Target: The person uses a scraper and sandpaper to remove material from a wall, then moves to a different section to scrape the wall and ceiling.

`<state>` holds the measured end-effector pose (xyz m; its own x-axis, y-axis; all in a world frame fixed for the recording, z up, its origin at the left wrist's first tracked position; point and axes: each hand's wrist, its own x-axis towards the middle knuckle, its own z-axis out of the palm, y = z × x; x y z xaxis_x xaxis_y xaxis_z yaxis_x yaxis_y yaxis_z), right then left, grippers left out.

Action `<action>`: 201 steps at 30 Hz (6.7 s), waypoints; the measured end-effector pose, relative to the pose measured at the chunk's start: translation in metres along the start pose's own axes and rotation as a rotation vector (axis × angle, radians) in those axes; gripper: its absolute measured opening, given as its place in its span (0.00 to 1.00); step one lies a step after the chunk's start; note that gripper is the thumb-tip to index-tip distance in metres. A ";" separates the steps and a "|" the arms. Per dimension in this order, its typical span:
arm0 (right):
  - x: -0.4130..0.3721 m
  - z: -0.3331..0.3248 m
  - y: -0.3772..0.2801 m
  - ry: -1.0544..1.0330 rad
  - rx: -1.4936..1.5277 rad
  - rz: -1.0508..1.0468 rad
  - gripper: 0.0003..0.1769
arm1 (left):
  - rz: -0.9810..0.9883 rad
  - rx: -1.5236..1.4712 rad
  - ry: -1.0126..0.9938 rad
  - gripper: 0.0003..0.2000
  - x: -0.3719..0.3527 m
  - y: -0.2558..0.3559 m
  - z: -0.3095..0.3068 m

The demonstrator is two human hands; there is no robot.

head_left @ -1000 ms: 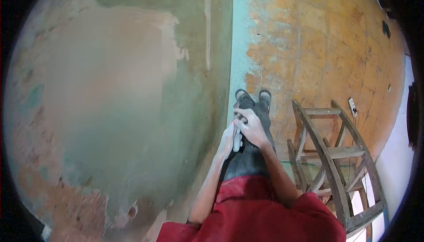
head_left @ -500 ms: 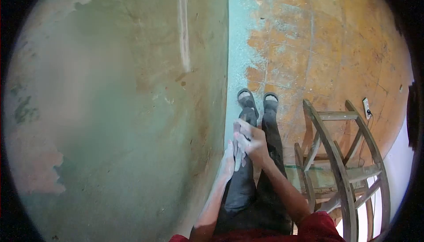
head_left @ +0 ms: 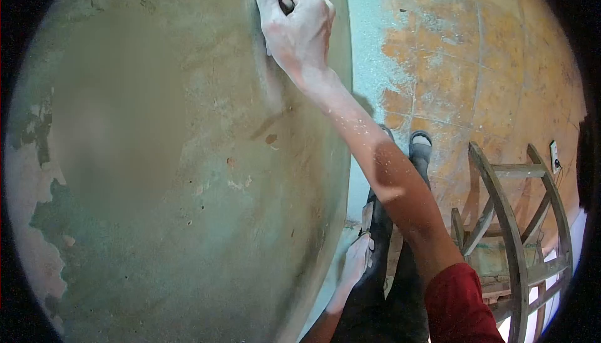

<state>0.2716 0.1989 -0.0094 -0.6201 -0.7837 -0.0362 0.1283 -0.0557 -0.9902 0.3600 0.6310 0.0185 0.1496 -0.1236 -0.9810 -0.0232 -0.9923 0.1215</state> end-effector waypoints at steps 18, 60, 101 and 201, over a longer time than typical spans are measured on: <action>-0.039 0.012 0.012 0.116 0.012 -0.027 0.22 | 0.246 0.231 -0.042 0.14 0.006 0.004 -0.002; -0.066 -0.019 0.013 -0.539 -0.112 -0.088 0.55 | 0.374 0.482 -0.039 0.10 0.025 -0.013 -0.026; -0.134 -0.037 -0.013 -0.471 0.112 0.005 0.53 | 0.613 0.443 0.030 0.13 0.026 -0.035 -0.023; 0.396 -0.057 -0.352 -1.217 -0.280 1.145 0.29 | 1.097 -0.150 -0.246 0.20 -0.260 0.650 0.223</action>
<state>-0.0633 -0.0571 0.3172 0.6150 -0.3356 -0.7135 -0.1570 0.8347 -0.5279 0.0855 0.0192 0.3191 -0.0773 -0.9393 -0.3344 0.0994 -0.3410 0.9348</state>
